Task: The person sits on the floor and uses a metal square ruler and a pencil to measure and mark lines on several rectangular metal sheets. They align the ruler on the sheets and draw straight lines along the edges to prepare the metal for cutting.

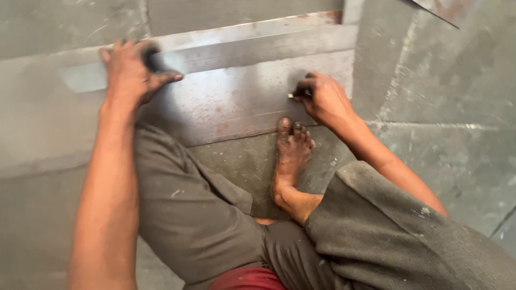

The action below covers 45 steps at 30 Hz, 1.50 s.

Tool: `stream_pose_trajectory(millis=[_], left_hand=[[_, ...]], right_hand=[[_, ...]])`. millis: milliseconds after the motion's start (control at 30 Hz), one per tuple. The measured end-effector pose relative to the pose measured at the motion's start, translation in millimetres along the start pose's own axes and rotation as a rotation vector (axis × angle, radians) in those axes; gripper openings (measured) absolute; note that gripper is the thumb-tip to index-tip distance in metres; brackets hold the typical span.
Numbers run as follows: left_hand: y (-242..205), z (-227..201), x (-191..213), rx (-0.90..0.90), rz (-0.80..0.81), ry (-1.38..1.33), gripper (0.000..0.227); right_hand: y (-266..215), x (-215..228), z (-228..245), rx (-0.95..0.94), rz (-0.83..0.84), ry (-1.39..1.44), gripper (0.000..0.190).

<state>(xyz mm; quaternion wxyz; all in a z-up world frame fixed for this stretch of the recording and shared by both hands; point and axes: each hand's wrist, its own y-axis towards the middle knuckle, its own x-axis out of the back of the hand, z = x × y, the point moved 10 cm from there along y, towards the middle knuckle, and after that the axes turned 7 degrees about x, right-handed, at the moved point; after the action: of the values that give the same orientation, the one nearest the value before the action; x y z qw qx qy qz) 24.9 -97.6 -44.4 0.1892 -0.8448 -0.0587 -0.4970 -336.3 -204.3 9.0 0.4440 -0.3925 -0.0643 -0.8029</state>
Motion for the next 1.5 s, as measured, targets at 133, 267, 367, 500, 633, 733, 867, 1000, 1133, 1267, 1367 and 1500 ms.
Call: stream_pose_trajectory(millis=[133, 267, 367, 500, 633, 733, 867, 1000, 1133, 1267, 1367, 1500], left_hand=[[-7.5, -8.2, 7.1, -0.013, 0.019, 0.006, 0.064], [-4.7, -10.6, 9.6, -0.014, 0.035, -0.017, 0.062], [-7.4, -4.9, 2.1, -0.016, 0.044, -0.007, 0.062], [-8.0, 1.7, -0.3, -0.014, 0.035, 0.042, 0.064], [-7.5, -7.1, 3.7, -0.038, 0.042, 0.052, 0.060], [-9.1, -12.8, 11.3, -0.038, 0.023, -0.007, 0.060], [-9.5, -12.3, 8.2, -0.036, 0.048, 0.026, 0.057], [-9.6, -15.3, 10.9, -0.062, 0.035, 0.000, 0.054], [-7.9, -19.1, 15.2, -0.049, 0.023, -0.030, 0.056], [-7.3, -20.0, 19.5, 0.009, 0.039, -0.073, 0.058], [-4.0, -16.1, 7.6, 0.003, 0.070, 0.009, 0.058], [-7.6, -5.0, 2.9, 0.010, 0.088, 0.063, 0.061]], right_hand=[[-16.3, 50.4, -29.4, -0.071, -0.342, 0.012, 0.014], [-20.4, 74.5, -32.9, 0.055, -0.470, -0.037, 0.017], [-22.8, 69.5, -35.0, 0.112, -0.431, -0.079, 0.018], [-20.8, 68.8, -42.8, 0.119, -0.433, -0.052, 0.018], [-19.5, 70.3, -46.1, 0.137, -0.428, -0.052, 0.018], [-18.2, 70.4, -44.8, 0.154, -0.414, -0.069, 0.017], [-15.3, 70.5, -44.0, 0.170, -0.375, -0.084, 0.014], [-2.9, 64.4, -53.0, 0.110, -0.254, -0.214, 0.005], [0.2, 66.0, -55.6, 0.113, -0.208, -0.229, 0.010], [-25.0, 29.9, -58.2, -0.072, 0.260, -0.223, 0.005], [-34.5, 42.9, -53.2, -0.063, 0.172, -0.126, 0.008], [-42.6, 81.0, -64.5, -0.119, -0.266, 0.029, 0.012]])
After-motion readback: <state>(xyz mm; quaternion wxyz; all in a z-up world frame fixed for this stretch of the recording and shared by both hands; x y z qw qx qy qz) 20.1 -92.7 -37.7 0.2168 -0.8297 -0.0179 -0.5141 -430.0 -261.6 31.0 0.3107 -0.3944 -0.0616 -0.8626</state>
